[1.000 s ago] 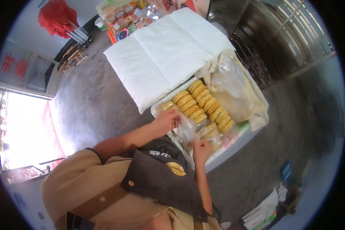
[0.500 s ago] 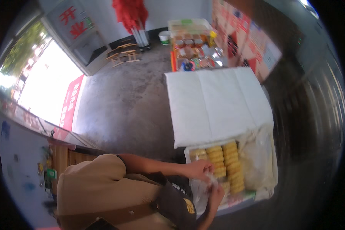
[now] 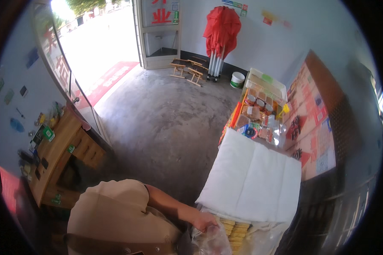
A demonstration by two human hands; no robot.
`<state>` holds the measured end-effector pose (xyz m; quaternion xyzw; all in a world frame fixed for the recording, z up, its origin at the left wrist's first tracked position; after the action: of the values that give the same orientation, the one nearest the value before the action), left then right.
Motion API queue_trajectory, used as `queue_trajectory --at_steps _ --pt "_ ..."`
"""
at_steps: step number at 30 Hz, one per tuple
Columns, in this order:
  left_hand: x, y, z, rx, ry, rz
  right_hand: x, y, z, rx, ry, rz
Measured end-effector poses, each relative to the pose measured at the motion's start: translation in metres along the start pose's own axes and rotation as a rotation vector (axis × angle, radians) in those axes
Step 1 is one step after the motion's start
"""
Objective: The person places round baked goods into clear plastic bags and arranges them in a white tray. They use tongs to transfer items from a cloth-covered tray to the packaging tray, then seal the bags and cover the tray with a white cloth.
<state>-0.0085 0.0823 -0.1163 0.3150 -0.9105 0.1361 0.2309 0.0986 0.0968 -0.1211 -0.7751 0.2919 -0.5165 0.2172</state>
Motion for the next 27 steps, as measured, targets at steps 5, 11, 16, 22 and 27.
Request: queue_trajectory --at_steps 5,11,16,22,27 --pt "-0.016 0.000 0.016 0.370 0.093 0.032 -0.020 0.000 0.012 -0.039 0.099 0.017" --pt "-0.010 -0.005 0.025 0.687 0.126 -0.206 0.070 0.059 0.116 -0.457 0.566 0.142" --pt "0.030 0.001 0.030 0.464 0.279 -0.250 0.108 0.056 0.062 -0.953 0.134 0.575" --pt "0.041 -0.002 -0.002 0.153 0.379 -0.296 0.162 0.065 0.058 0.072 1.152 0.339" --pt "0.036 0.012 -0.029 -0.242 0.406 -0.502 0.146 0.075 0.044 0.352 0.947 0.160"
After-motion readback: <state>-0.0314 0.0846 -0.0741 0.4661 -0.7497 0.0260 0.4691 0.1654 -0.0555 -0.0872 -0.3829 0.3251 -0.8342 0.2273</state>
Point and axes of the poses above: each hand's wrist, its own x-axis away from the middle knuckle, its own z-axis out of the back of the hand, y = z × x, the point moved 9 cm from there along -x, towards the middle knuckle, and after that the axes turned 9 degrees about x, right-handed, at the moved point
